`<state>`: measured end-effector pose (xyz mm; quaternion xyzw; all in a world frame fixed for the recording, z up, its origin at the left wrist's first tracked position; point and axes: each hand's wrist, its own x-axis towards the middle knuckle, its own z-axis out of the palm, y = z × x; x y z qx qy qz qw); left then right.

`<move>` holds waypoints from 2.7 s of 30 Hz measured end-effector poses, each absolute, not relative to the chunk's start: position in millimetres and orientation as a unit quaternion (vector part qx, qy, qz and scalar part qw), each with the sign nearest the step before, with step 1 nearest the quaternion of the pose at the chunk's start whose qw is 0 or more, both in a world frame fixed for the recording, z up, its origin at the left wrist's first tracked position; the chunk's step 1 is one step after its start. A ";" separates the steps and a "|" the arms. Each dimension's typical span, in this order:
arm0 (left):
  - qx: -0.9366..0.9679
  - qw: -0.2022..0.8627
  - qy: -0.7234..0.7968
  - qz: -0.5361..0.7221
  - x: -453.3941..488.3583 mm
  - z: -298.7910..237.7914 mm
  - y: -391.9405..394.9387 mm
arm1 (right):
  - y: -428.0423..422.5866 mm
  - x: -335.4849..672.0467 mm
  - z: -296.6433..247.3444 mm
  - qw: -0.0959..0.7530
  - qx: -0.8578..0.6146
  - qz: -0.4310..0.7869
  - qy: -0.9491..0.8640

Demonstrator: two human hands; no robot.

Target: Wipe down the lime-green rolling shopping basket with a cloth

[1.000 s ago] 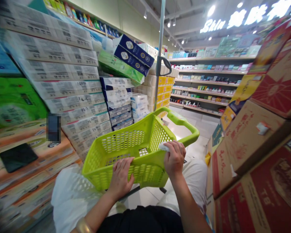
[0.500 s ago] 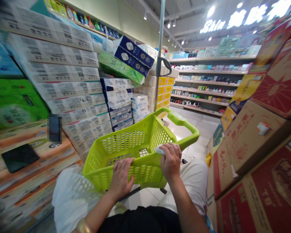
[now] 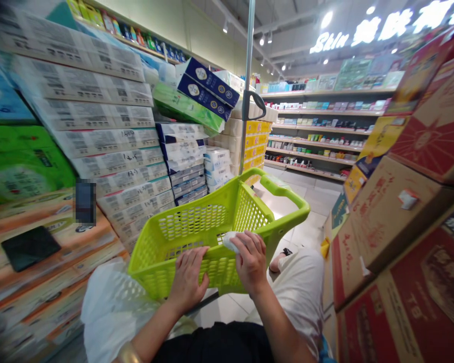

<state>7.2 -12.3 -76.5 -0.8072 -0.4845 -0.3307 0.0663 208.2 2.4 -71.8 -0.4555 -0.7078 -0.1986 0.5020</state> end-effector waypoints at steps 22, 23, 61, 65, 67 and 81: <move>-0.807 0.072 -0.483 -0.332 6.8 -77.6 -12.4 | -1.4 246.2 -68.1 0.553 -0.485 -0.273 -0.620; -0.807 0.074 -0.482 -0.333 6.9 -77.6 -12.5 | -1.1 254.7 -64.8 0.563 -0.490 -0.286 -0.601; -0.807 0.064 -0.486 -0.329 7.0 -77.1 -14.2 | -7.4 251.0 -66.7 0.547 -0.532 -0.297 -0.574; -0.804 0.078 -0.487 -0.333 7.4 -78.7 -13.2 | -6.7 244.6 -68.1 0.547 -0.544 -0.292 -0.565; -0.805 0.082 -0.483 -0.334 7.3 -78.8 -12.8 | -8.8 225.4 -73.6 0.531 -0.544 -0.265 -0.593; -0.806 0.076 -0.478 -0.342 6.4 -78.9 -14.6 | -11.7 236.9 -35.6 0.590 -0.482 -0.276 -0.586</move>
